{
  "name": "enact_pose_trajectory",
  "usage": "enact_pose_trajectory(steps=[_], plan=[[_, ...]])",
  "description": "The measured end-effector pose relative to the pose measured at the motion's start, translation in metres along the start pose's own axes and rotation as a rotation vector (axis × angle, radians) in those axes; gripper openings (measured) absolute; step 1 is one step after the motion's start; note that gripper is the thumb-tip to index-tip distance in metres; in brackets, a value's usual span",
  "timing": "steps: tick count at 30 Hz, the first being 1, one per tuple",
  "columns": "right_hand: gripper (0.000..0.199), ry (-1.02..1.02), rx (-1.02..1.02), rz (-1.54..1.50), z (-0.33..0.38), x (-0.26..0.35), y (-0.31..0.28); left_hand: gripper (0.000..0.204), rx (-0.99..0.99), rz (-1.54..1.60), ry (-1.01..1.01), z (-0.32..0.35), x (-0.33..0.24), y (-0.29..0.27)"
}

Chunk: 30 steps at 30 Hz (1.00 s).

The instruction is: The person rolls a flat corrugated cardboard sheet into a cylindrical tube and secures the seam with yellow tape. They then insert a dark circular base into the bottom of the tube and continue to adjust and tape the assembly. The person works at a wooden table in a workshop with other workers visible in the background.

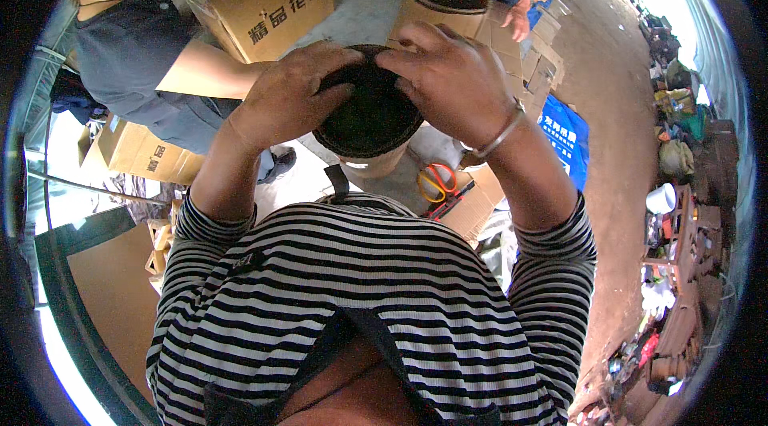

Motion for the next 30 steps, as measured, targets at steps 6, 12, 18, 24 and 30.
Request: enact_pose_trajectory(steps=[6,12,18,24,30], plan=[[0.027,-0.087,0.202,0.297,-0.018,0.011,0.017,0.045,0.090,-0.101,-0.064,-0.001,0.008,0.004],[0.013,-0.141,0.268,0.262,-0.022,0.014,0.019,0.043,0.302,0.008,-0.017,-0.015,0.005,0.009],[0.014,0.022,0.171,-0.008,-0.010,0.001,0.011,0.046,0.198,-0.023,0.088,-0.007,0.003,0.015],[0.018,0.093,0.015,-0.113,0.001,-0.011,0.002,0.048,0.322,-0.001,0.073,-0.010,-0.001,0.028],[0.024,0.137,0.021,0.059,0.020,0.003,-0.011,0.046,0.384,-0.055,-0.025,-0.009,-0.005,0.026]])
Point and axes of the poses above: each hand's wrist, its own z-axis away from the middle knuckle, its own y-axis out of the palm, x = y × z, the point moved 10 cm from there along -z, towards the middle knuckle, and after that the axes turned 4 degrees about x, right-handed, at the moved point
